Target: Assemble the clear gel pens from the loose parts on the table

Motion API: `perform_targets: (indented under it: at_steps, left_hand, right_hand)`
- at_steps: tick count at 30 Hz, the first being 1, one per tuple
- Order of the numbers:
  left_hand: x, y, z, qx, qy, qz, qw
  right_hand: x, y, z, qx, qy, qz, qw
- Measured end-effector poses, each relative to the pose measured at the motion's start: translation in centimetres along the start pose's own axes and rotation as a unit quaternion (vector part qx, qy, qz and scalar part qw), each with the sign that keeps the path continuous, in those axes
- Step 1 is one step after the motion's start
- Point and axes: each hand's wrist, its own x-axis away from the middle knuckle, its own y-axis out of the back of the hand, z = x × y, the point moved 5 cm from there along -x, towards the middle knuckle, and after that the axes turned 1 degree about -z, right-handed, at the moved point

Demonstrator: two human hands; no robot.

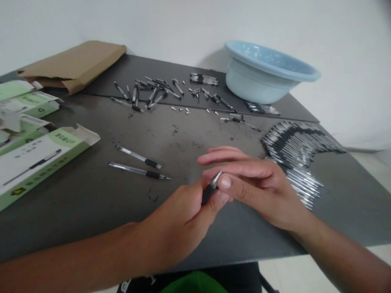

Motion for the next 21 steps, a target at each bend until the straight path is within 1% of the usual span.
perform_targets:
  at_steps: [2, 4, 7, 9, 10, 13, 15, 18, 20, 21]
  left_hand:
    - [0.0, 0.0, -0.1, -0.002, -0.005, 0.027, 1.0]
    - [0.0, 0.1, -0.1, -0.007, 0.004, 0.042, 0.999]
    - [0.0, 0.2, 0.0, -0.015, 0.018, 0.034, 0.999]
    - [-0.1, 0.2, -0.1, -0.02, 0.012, 0.027, 0.999]
    - [-0.1, 0.1, -0.1, -0.022, 0.005, 0.026, 0.999]
    - [-0.1, -0.1, 0.0, -0.02, -0.016, 0.029, 0.999]
    - [0.0, -0.1, 0.0, -0.016, -0.018, 0.024, 0.999]
    - [0.1, 0.0, 0.2, -0.01, 0.002, 0.013, 1.0]
    - [0.0, -0.1, 0.2, -0.01, 0.002, 0.013, 1.0]
    - [0.0, -0.1, 0.2, -0.012, -0.004, 0.014, 1.0]
  right_hand:
    - [0.0, 0.2, -0.1, 0.012, 0.019, -0.032, 0.999]
    - [0.0, 0.3, -0.2, 0.015, 0.033, -0.039, 0.999]
    - [-0.1, -0.2, 0.0, 0.02, 0.04, 0.007, 0.999]
    - [-0.1, -0.5, 0.2, 0.027, 0.051, 0.022, 0.998]
    - [-0.2, -0.5, 0.2, 0.028, 0.056, 0.015, 0.998]
    - [-0.2, -0.2, 0.0, 0.021, 0.057, -0.033, 0.998]
    - [-0.2, 0.0, -0.2, 0.016, 0.043, -0.041, 0.998]
    - [-0.1, -0.1, 0.1, 0.015, 0.03, 0.001, 0.999]
    - [-0.1, -0.4, 0.6, 0.019, 0.044, 0.022, 0.999]
    - [-0.1, -0.5, 0.8, 0.023, 0.054, 0.021, 0.998]
